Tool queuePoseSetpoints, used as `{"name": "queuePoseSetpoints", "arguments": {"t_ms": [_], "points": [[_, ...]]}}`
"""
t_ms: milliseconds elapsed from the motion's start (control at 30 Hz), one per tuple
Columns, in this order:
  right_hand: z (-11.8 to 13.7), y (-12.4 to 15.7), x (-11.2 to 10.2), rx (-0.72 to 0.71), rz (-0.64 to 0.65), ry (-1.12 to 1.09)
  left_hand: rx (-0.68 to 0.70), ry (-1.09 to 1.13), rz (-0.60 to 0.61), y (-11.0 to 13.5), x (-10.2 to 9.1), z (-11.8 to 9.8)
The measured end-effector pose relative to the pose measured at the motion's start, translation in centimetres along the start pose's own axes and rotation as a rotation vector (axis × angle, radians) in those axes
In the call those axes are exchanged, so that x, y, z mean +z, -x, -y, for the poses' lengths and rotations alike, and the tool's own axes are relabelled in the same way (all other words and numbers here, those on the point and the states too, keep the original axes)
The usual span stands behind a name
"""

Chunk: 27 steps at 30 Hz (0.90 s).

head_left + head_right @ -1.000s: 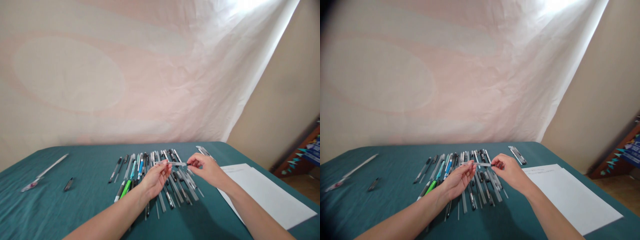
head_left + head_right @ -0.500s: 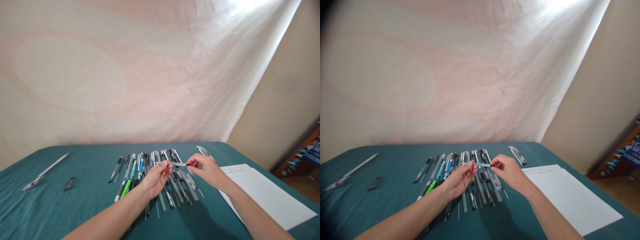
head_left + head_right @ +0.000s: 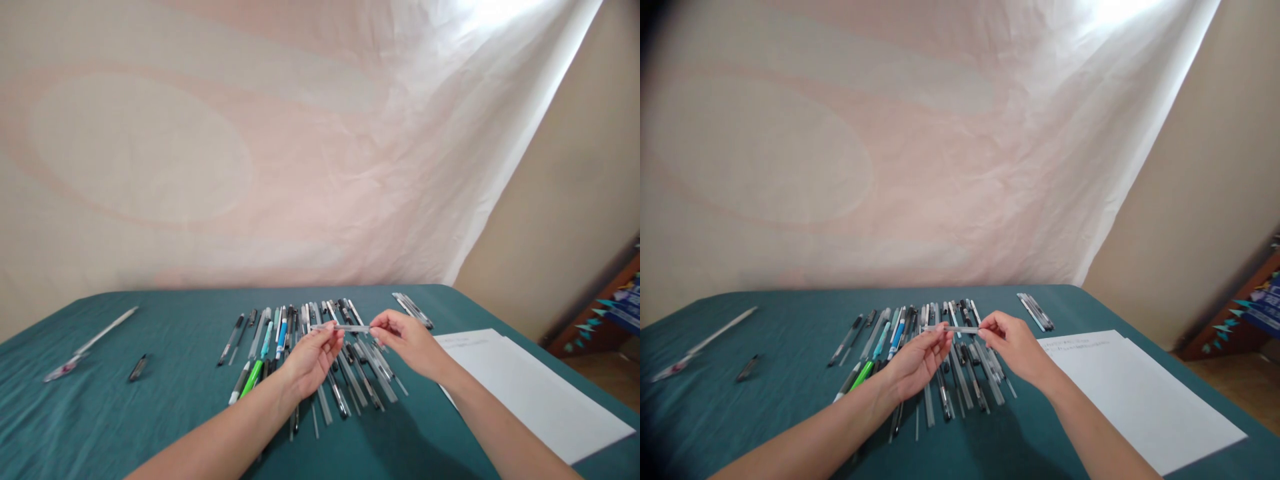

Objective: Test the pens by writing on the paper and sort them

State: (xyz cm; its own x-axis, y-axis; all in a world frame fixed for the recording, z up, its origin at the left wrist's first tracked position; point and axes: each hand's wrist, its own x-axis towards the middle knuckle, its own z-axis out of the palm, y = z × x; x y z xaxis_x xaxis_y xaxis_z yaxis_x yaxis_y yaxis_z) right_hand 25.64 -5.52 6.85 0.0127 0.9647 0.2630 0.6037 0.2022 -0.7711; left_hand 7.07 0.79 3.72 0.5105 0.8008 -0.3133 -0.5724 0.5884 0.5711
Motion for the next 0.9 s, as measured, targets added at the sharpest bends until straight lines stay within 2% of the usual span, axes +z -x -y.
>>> {"name": "queuePoseSetpoints", "arguments": {"t_ms": [200,367,533,733,833,900], "points": [[-0.8,-0.2,0.8,-0.004,-0.049,-0.041,0.035,0.000,0.000,-0.2,-0.1,-0.2],[0.2,0.1,0.5,-0.039,-0.081,0.095,0.046,-0.004,0.017,-0.2,-0.2,-0.2],[0.2,0.1,1.1,-0.024,-0.047,0.127,0.065,-0.033,0.032,-0.3,-0.4,0.0],[-1.5,-0.2,2.0,0.123,0.061,-0.125,0.074,-0.058,0.010,-0.7,-0.8,0.1],[-1.6,-0.2,1.2,0.068,0.132,-0.176,0.093,-0.067,-0.010,-0.9,-0.9,0.1],[-1.3,-0.1,0.6,0.011,0.128,-0.137,0.098,-0.081,-0.013,-0.9,-0.9,0.1]]}}
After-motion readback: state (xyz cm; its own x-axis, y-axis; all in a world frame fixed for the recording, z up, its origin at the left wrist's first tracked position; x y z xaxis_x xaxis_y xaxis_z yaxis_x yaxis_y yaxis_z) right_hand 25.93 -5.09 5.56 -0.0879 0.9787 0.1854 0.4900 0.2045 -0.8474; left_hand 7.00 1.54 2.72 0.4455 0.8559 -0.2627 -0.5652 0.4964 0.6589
